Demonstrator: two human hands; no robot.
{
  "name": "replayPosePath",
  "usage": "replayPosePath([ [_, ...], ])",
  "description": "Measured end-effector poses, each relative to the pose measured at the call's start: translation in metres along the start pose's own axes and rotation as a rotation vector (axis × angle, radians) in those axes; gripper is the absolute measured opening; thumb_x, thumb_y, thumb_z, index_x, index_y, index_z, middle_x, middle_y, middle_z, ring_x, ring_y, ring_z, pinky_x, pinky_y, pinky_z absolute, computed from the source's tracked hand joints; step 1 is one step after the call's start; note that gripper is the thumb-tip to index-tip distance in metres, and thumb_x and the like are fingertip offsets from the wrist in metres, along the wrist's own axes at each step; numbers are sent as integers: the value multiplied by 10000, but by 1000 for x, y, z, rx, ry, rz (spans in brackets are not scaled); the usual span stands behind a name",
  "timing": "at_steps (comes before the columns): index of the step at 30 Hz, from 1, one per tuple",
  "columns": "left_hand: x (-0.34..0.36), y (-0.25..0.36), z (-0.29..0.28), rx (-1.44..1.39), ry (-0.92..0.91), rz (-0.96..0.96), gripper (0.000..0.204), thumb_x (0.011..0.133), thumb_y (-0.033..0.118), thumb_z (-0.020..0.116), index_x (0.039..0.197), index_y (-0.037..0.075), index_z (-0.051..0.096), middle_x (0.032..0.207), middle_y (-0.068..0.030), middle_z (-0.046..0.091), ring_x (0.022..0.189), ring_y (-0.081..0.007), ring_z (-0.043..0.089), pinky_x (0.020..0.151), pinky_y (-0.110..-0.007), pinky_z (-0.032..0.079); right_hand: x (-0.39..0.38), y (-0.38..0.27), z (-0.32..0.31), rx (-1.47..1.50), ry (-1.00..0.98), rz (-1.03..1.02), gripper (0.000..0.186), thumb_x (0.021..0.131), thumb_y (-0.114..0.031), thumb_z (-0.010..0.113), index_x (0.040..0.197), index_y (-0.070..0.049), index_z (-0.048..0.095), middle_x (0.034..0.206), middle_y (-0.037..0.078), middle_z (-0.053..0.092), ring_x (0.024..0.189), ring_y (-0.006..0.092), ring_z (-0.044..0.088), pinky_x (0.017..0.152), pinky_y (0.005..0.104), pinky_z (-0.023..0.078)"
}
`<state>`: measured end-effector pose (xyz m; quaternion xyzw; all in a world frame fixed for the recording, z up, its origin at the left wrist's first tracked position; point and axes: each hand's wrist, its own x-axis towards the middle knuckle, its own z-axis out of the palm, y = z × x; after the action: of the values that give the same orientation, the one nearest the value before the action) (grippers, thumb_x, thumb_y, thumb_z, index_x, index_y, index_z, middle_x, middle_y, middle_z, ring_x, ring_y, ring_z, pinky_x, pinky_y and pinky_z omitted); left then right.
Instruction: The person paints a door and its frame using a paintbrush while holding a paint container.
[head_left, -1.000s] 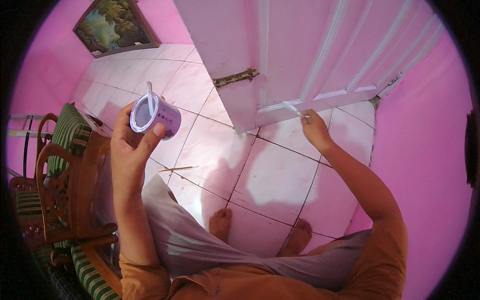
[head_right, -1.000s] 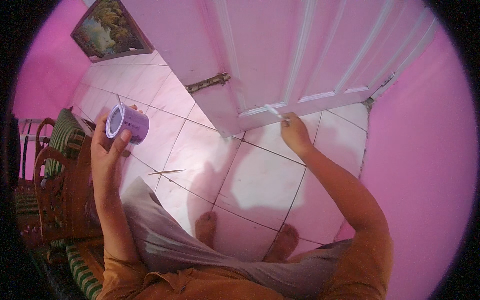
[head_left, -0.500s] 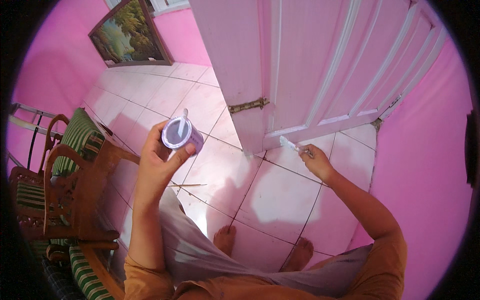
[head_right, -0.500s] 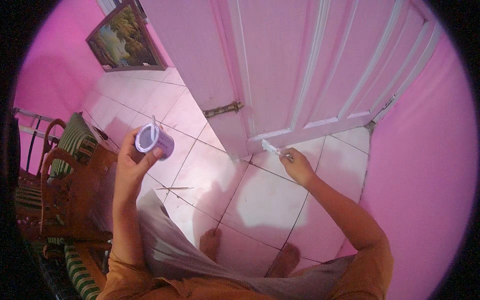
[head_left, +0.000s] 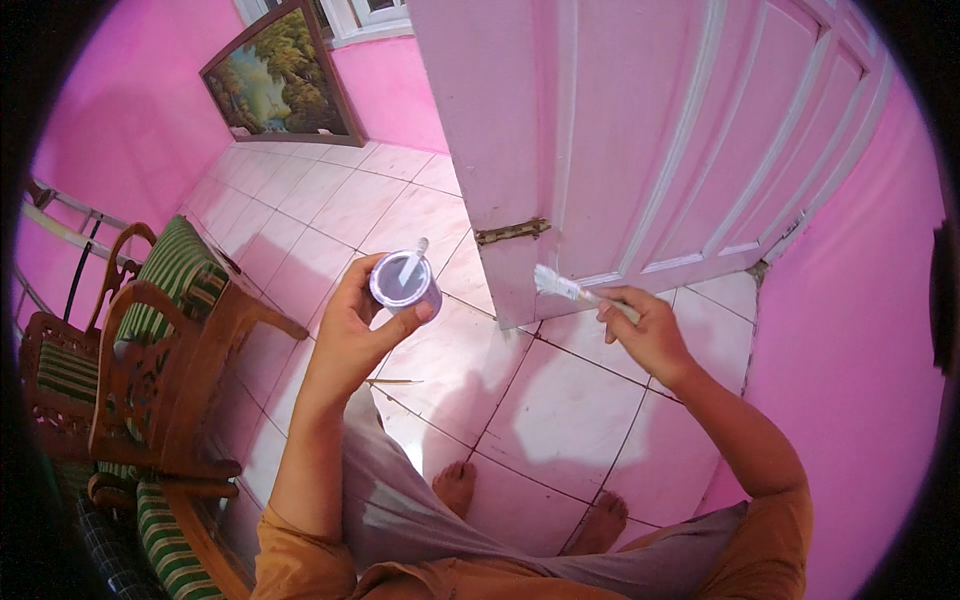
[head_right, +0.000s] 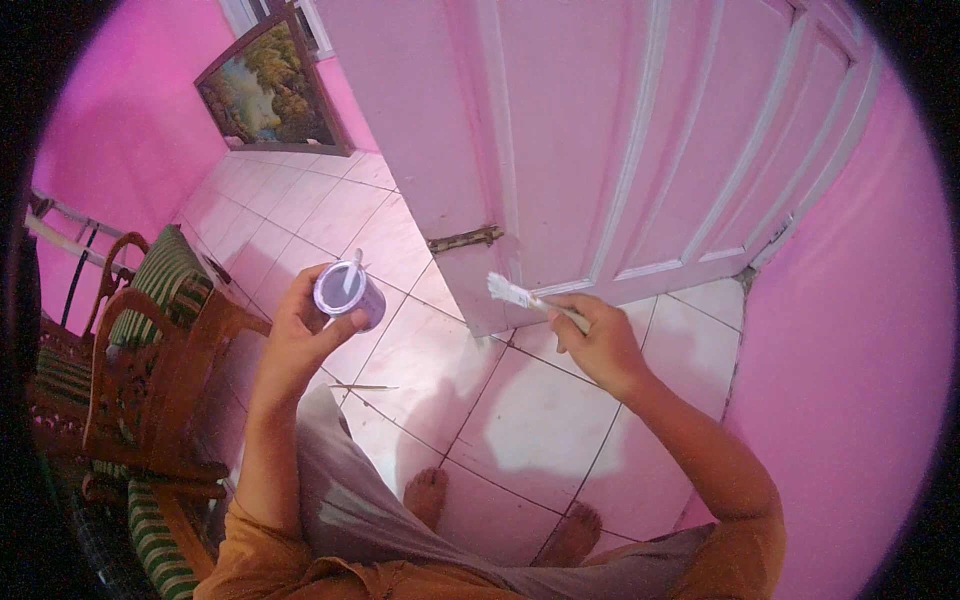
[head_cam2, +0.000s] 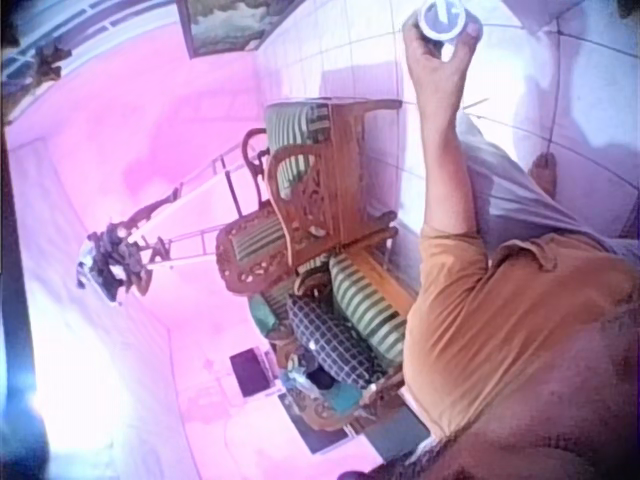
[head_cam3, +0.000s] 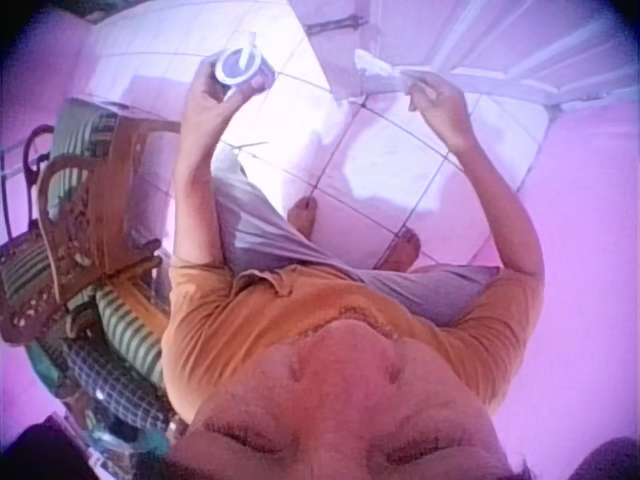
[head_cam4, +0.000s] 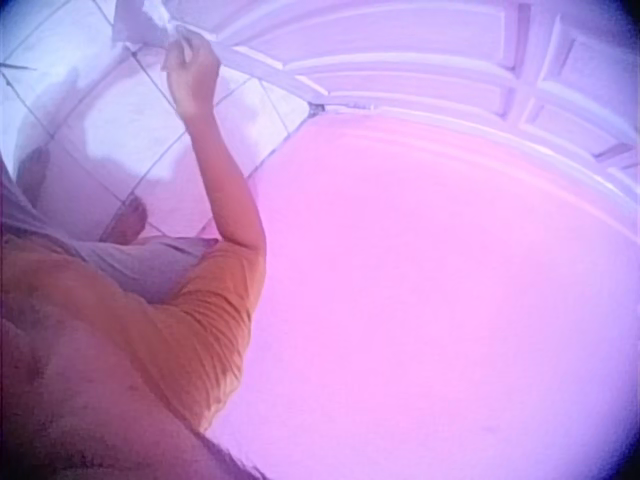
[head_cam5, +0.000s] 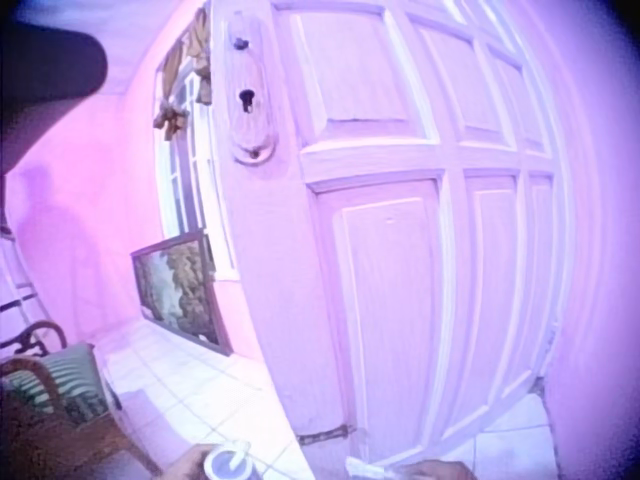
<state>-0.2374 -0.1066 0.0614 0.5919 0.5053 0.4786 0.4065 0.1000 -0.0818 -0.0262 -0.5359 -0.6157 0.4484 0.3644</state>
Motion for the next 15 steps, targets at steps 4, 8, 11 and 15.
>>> replayPosePath([
  [4,0,-5,14,9,-85,-12,594,806,130,837,1296,19,521,1176,-58,611,1163,-170,577,1061,-338,422,-10,-58,-23,230,126,-128,224,957,-158,662,1102,12,642,835,104,696,673,130,665,543,244,497],
  [8,-5,-8,28,55,-188,-14,648,801,105,835,1347,20,496,1245,-73,599,1215,-183,563,1091,-349,409,-24,-112,-43,355,236,-233,163,946,-118,672,1041,8,630,821,120,699,673,145,682,512,229,493],
  [11,-6,-11,40,70,-260,-46,659,798,81,834,1356,21,489,1285,-73,582,1253,-182,541,1112,-354,393,-36,-136,-41,362,231,-257,152,938,-102,677,1026,14,636,818,113,700,678,138,679,518,234,500],
  [15,-10,-15,55,82,-321,-23,653,805,99,839,1352,19,490,1254,-60,598,1217,-166,557,1081,-343,418,-48,-146,-28,189,69,-230,138,911,-78,702,994,25,663,801,65,687,684,80,641,564,232,496],
])
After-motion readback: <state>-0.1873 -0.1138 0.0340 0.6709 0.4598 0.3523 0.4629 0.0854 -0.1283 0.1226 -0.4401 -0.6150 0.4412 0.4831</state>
